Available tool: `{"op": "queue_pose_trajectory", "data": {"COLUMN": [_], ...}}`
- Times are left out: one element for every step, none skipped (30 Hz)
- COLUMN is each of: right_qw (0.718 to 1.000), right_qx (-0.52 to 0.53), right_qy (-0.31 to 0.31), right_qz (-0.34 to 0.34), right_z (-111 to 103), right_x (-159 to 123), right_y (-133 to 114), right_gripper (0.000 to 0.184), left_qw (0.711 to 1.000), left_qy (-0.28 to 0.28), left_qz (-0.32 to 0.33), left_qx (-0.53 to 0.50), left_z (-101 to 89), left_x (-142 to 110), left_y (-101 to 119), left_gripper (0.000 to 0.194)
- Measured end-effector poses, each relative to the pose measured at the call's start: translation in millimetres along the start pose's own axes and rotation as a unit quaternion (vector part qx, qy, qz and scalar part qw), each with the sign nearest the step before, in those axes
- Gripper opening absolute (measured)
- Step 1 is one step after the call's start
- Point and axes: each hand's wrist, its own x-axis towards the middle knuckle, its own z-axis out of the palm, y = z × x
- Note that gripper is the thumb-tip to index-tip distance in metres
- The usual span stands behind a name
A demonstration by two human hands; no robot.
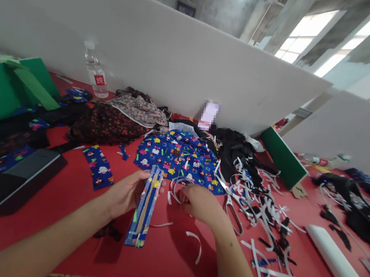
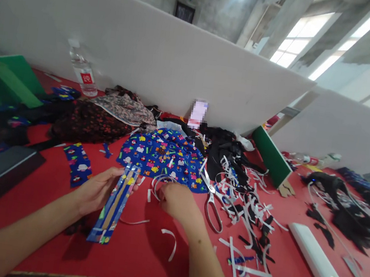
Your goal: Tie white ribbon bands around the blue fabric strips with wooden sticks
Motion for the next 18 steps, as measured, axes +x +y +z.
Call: {"op": "queue_pose_trajectory", "data": {"right_qw": [1.0,0.999,0.996,0.988,0.975,0.957,0.935,0.911,0.886,0.861,0.837,0.812,0.784,0.756,0.726,0.696,0.668,0.643], "right_qx": [0.01,0.04,0.087,0.146,0.213,0.279,0.338,0.39,0.438,0.484,0.528,0.569,0.61,0.648,0.682,0.714,0.741,0.763], "right_qy": [0.004,0.013,0.025,0.039,0.058,0.081,0.107,0.131,0.148,0.153,0.145,0.13,0.113,0.095,0.08,0.068,0.059,0.052], "right_qz": [-0.002,-0.003,-0.005,-0.006,-0.004,0.0,0.009,0.016,0.019,0.02,0.016,0.01,0.008,0.009,0.015,0.024,0.033,0.041], "right_z": [-3,-8,-13,-19,-23,-27,-28,-27,-24,-19,-13,-7,0,6,11,15,19,22], "right_x": [-1,-2,-4,-6,-8,-9,-8,-7,-4,0,4,8,13,17,20,23,26,27], "right_y": [1,3,6,9,12,15,17,19,19,17,15,11,6,1,-4,-9,-13,-16], "right_gripper": [0.01,0.011,0.01,0.009,0.011,0.015,0.019,0.023,0.026,0.027,0.028,0.029,0.03,0.031,0.032,0.033,0.034,0.034], "left_qw": [1.0,1.0,1.0,1.0,0.999,0.999,0.999,0.998,0.998,0.997,0.997,0.996,0.996,0.995,0.995,0.995,0.994,0.994], "left_qy": [0.004,0.009,0.014,0.018,0.022,0.024,0.026,0.026,0.025,0.023,0.018,0.013,0.008,0.002,-0.005,-0.011,-0.018,-0.025], "left_qz": [0.003,0.008,0.011,0.015,0.019,0.022,0.025,0.028,0.03,0.032,0.036,0.043,0.051,0.057,0.064,0.069,0.073,0.077], "left_qx": [-0.003,-0.006,-0.011,-0.017,-0.023,-0.03,-0.038,-0.047,-0.056,-0.063,-0.07,-0.075,-0.078,-0.078,-0.077,-0.077,-0.077,-0.075], "left_z": [1.0,2.3,3.7,5.2,6.5,7.6,8.1,8.3,7.9,7.2,6.3,5.3,4.3,3.4,2.8,2.3,1.9,1.7], "left_x": [0,-1,-2,-3,-4,-4,-5,-6,-6,-6,-6,-6,-7,-7,-7,-8,-9,-10], "left_y": [0,1,2,3,4,4,4,4,4,4,3,2,1,1,0,-1,-1,-1], "left_gripper": [0.027,0.027,0.027,0.027,0.026,0.025,0.025,0.024,0.024,0.024,0.025,0.025,0.025,0.025,0.024,0.024,0.023,0.021]}}
